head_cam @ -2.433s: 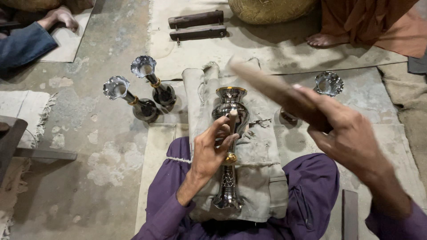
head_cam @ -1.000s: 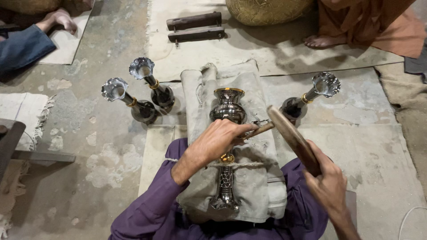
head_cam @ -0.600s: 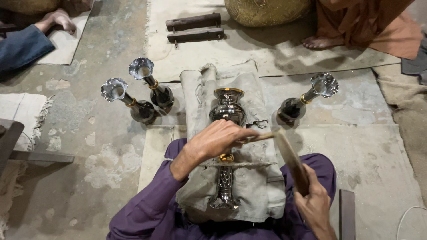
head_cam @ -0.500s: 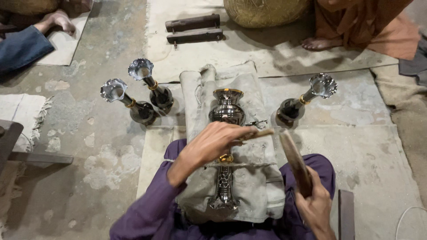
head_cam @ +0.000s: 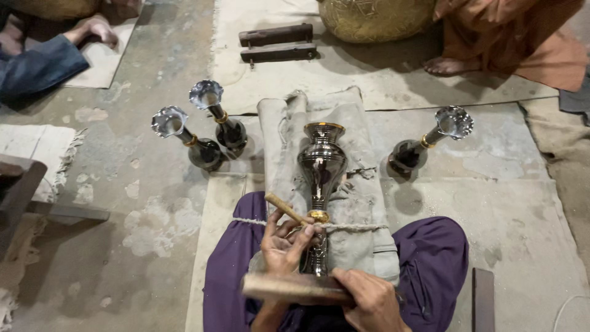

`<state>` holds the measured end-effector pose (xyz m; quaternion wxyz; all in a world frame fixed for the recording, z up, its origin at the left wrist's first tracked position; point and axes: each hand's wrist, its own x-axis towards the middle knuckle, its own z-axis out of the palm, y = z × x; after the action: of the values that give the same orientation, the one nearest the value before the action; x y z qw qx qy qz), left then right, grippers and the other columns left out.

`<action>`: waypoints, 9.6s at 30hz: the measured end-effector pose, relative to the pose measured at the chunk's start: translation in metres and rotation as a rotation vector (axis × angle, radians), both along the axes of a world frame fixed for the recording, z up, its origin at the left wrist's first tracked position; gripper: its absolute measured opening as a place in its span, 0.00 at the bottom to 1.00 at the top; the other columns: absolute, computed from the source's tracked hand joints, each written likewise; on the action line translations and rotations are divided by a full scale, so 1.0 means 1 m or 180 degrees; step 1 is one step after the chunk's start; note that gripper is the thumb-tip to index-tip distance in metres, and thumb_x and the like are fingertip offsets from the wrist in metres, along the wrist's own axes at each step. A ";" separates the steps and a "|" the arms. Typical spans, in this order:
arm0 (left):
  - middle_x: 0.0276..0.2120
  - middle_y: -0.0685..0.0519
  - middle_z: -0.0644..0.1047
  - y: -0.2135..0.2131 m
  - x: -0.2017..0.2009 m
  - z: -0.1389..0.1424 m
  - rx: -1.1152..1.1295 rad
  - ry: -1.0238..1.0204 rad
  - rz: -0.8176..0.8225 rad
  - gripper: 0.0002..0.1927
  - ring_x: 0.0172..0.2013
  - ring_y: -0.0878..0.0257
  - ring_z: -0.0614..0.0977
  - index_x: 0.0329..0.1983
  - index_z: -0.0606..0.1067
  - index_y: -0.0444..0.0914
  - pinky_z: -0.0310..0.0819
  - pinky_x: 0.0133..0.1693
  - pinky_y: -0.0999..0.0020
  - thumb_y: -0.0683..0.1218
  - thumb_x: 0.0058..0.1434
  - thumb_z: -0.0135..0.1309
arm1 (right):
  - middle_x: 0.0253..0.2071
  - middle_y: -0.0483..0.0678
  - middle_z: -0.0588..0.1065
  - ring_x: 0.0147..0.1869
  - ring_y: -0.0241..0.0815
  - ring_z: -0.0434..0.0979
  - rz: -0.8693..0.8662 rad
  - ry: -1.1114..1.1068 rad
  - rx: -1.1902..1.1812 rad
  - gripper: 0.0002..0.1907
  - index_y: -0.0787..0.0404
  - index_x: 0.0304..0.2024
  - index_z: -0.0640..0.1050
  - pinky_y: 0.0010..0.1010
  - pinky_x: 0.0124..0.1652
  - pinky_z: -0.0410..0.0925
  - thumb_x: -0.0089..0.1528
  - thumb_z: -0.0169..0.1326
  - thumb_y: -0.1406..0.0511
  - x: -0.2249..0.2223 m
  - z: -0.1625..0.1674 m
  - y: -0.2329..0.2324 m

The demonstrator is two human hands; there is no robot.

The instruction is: The person sits on the floor and decorates a silver metal vase using a small punch held against the vase and a wooden mallet to strike it, rotating the punch and repositioning it along the vase's surface to emboss patterns. Finished vases sit nearby on the floor.

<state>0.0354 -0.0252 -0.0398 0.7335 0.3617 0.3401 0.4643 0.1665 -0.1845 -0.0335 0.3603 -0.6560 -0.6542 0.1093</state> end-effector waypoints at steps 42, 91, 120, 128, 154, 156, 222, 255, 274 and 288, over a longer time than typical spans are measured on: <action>0.45 0.48 0.84 0.124 0.045 0.082 0.3556 0.1319 -0.2647 0.31 0.44 0.57 0.88 0.67 0.71 0.44 0.84 0.45 0.63 0.38 0.59 0.60 | 0.45 0.47 0.81 0.31 0.42 0.80 -0.1055 -0.1434 -0.0410 0.37 0.49 0.67 0.72 0.33 0.30 0.75 0.55 0.64 0.63 0.159 0.066 0.036; 0.38 0.48 0.84 0.079 0.034 0.031 0.1972 0.1193 -0.0613 0.24 0.39 0.61 0.89 0.54 0.69 0.34 0.88 0.41 0.69 0.38 0.59 0.67 | 0.50 0.40 0.77 0.39 0.34 0.79 -0.0685 -0.2954 -0.1538 0.37 0.33 0.73 0.65 0.24 0.30 0.75 0.60 0.56 0.54 0.191 0.151 0.092; 0.40 0.49 0.86 0.079 0.038 0.031 0.2391 0.1338 -0.0615 0.28 0.41 0.59 0.90 0.63 0.70 0.39 0.88 0.42 0.68 0.44 0.61 0.66 | 0.46 0.41 0.82 0.33 0.36 0.79 -0.0227 -0.2979 -0.0708 0.31 0.38 0.68 0.73 0.28 0.25 0.72 0.61 0.57 0.59 0.154 0.201 0.144; 0.41 0.47 0.86 0.085 0.037 0.042 0.2484 0.1376 -0.0938 0.28 0.42 0.59 0.89 0.62 0.72 0.38 0.87 0.43 0.65 0.40 0.58 0.66 | 0.52 0.46 0.80 0.29 0.37 0.80 -0.0635 -0.1702 -0.1056 0.34 0.42 0.74 0.69 0.25 0.23 0.73 0.64 0.56 0.63 0.173 0.176 0.123; 0.41 0.48 0.85 0.105 0.042 0.093 0.3096 0.1884 -0.2304 0.28 0.42 0.58 0.89 0.64 0.72 0.41 0.84 0.44 0.64 0.39 0.59 0.61 | 0.51 0.50 0.80 0.40 0.43 0.82 -0.1187 -0.1157 -0.0426 0.39 0.43 0.73 0.66 0.32 0.35 0.76 0.59 0.58 0.68 0.173 0.086 0.051; 0.42 0.48 0.85 0.106 0.042 0.094 0.3198 0.1845 -0.2313 0.28 0.42 0.58 0.89 0.65 0.72 0.41 0.85 0.43 0.64 0.39 0.59 0.61 | 0.54 0.51 0.79 0.39 0.41 0.82 -0.1145 -0.0954 -0.0468 0.37 0.44 0.72 0.67 0.30 0.32 0.76 0.60 0.58 0.68 0.175 0.079 0.050; 0.37 0.47 0.84 0.085 0.037 0.074 0.2750 0.1863 -0.1171 0.28 0.38 0.60 0.89 0.63 0.71 0.39 0.86 0.40 0.65 0.40 0.59 0.63 | 0.47 0.47 0.80 0.38 0.44 0.82 -0.1102 -0.0922 -0.0311 0.41 0.39 0.72 0.66 0.36 0.37 0.77 0.56 0.59 0.66 0.175 0.056 0.033; 0.39 0.43 0.83 0.083 0.055 0.092 0.3357 0.2389 -0.1664 0.26 0.36 0.50 0.87 0.61 0.72 0.38 0.80 0.39 0.56 0.38 0.59 0.61 | 0.42 0.46 0.82 0.28 0.43 0.80 -0.1296 -0.0912 -0.1004 0.38 0.39 0.71 0.67 0.33 0.29 0.76 0.60 0.60 0.66 0.174 0.099 0.052; 0.33 0.44 0.82 0.094 0.064 0.098 0.3897 0.2895 -0.2354 0.31 0.32 0.49 0.83 0.65 0.70 0.44 0.77 0.36 0.53 0.37 0.57 0.59 | 0.55 0.59 0.78 0.52 0.54 0.83 -0.1736 0.0353 -0.0354 0.42 0.56 0.72 0.67 0.43 0.52 0.77 0.54 0.59 0.71 0.145 0.022 -0.002; 0.32 0.44 0.82 0.101 0.071 0.102 0.4157 0.2814 -0.2732 0.29 0.34 0.49 0.83 0.61 0.75 0.43 0.77 0.38 0.53 0.40 0.53 0.64 | 0.52 0.54 0.80 0.46 0.48 0.84 -0.2054 0.0654 -0.0741 0.41 0.53 0.72 0.65 0.39 0.47 0.79 0.56 0.58 0.71 0.124 -0.031 -0.032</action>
<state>0.1067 0.0759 0.0621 0.2941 0.9485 0.0952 0.0695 0.2904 -0.2166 -0.0641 0.3629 -0.8511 -0.3568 0.1290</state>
